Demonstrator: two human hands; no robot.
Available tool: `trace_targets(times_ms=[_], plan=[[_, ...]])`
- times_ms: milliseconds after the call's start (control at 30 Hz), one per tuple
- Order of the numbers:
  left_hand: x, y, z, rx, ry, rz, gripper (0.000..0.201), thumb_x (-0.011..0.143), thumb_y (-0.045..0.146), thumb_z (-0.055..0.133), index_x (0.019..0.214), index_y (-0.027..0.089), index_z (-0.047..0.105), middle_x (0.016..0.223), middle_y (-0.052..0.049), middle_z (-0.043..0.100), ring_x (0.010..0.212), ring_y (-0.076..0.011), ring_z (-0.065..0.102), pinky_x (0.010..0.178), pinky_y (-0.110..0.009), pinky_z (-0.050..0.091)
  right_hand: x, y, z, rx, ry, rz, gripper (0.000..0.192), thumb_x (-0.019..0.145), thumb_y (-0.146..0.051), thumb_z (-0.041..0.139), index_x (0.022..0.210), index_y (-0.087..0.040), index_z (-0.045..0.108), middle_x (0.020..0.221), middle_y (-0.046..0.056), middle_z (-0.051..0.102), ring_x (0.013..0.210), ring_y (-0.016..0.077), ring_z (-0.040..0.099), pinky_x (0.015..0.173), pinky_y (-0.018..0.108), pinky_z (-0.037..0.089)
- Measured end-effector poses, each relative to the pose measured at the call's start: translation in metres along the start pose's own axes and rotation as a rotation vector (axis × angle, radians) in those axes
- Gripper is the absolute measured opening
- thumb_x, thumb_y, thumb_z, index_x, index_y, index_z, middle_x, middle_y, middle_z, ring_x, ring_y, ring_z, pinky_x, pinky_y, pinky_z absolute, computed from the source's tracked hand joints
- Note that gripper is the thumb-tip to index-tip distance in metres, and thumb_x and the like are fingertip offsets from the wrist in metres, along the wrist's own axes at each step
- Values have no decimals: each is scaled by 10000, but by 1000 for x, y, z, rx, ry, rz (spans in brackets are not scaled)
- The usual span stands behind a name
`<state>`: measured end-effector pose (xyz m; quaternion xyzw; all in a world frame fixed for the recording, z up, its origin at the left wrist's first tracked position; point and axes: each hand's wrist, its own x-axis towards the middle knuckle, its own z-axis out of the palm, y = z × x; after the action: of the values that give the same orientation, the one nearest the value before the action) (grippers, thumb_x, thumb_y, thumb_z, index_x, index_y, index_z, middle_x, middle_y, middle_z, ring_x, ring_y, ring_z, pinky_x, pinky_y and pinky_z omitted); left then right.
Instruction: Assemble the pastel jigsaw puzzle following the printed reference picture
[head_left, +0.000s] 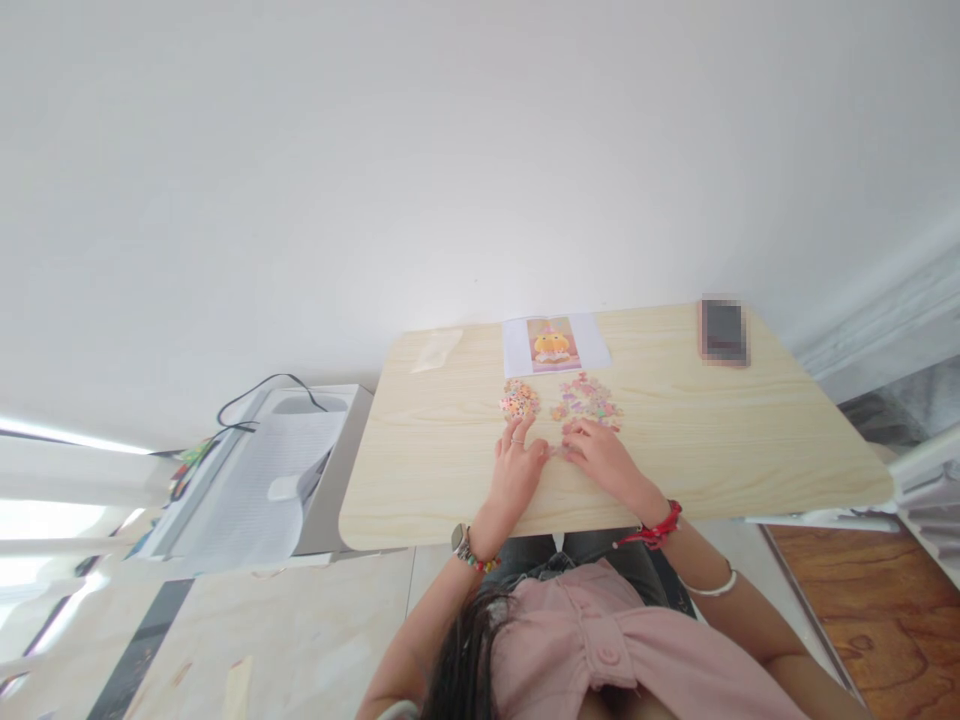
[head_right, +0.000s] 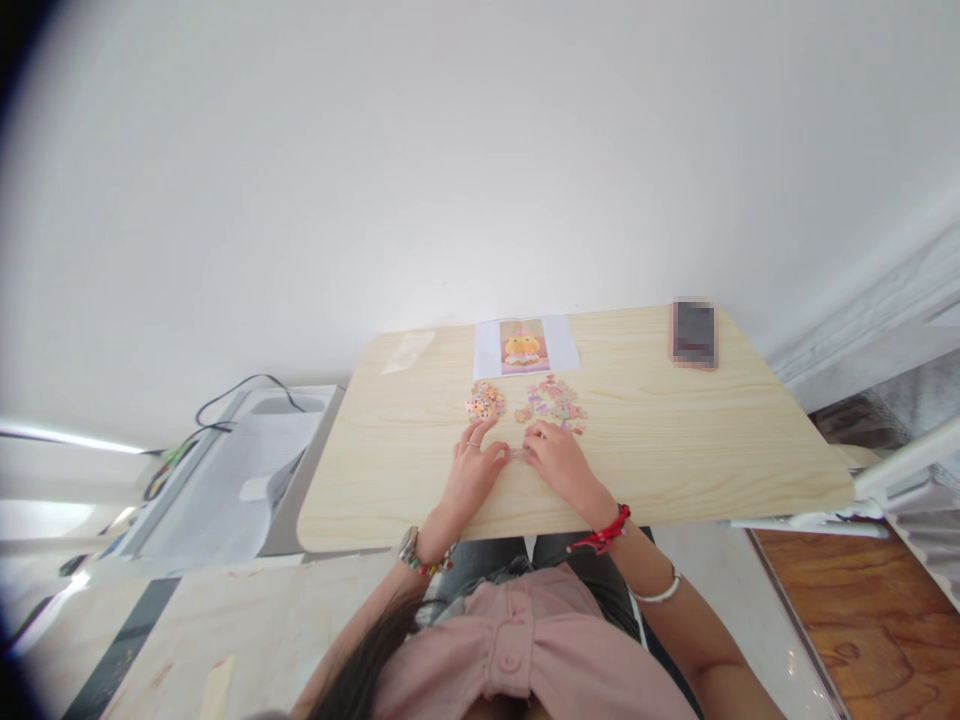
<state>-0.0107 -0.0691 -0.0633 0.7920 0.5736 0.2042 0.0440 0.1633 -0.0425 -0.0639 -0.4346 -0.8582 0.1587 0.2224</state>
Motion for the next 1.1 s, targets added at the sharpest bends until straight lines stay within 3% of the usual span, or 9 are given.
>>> trace_targets(times_ms=[233,400,567,800,967,1100], plan=[[-4,-2,3,-15,47,49,100,793,192,537,782,204,636,1218,-75,470,1164,-246,368,895,-442,421,3,-1,0,-44,-18,14,81,728,-143,607,800,-175,626,910,63,573,851,189,533,773,336,430],[-6,2,2,22,85,75,150,801,199,529,906,246,625,1213,-66,474,1157,-249,369,881,-421,426,0,-9,-1,-76,4,-33,133,801,-162,530,807,-193,659,864,66,573,863,189,522,751,328,423],[-12,9,-1,78,18,88,186,820,215,499,961,277,603,1237,-47,471,1157,-257,379,854,-415,437,-8,-13,3,-124,39,-43,203,842,-186,474,855,-201,676,823,72,577,849,198,519,739,336,419],[-12,17,-4,145,-53,118,205,811,155,478,974,231,577,1267,-67,459,1192,-282,365,846,-436,443,-10,-17,-3,-81,16,-30,252,849,-157,428,909,-223,664,881,85,568,894,211,520,758,358,431],[0,14,-8,68,-55,89,113,810,170,477,772,192,582,1252,-83,445,1188,-279,358,849,-437,450,-19,3,-15,11,155,76,264,851,-185,410,1002,-234,621,914,74,564,868,201,537,783,377,448],[1,6,-14,-24,11,64,84,809,179,481,813,185,565,1183,-99,457,1126,-244,404,880,-439,438,-32,31,-27,10,251,208,220,839,-203,428,927,-217,629,882,69,556,868,206,536,798,374,449]])
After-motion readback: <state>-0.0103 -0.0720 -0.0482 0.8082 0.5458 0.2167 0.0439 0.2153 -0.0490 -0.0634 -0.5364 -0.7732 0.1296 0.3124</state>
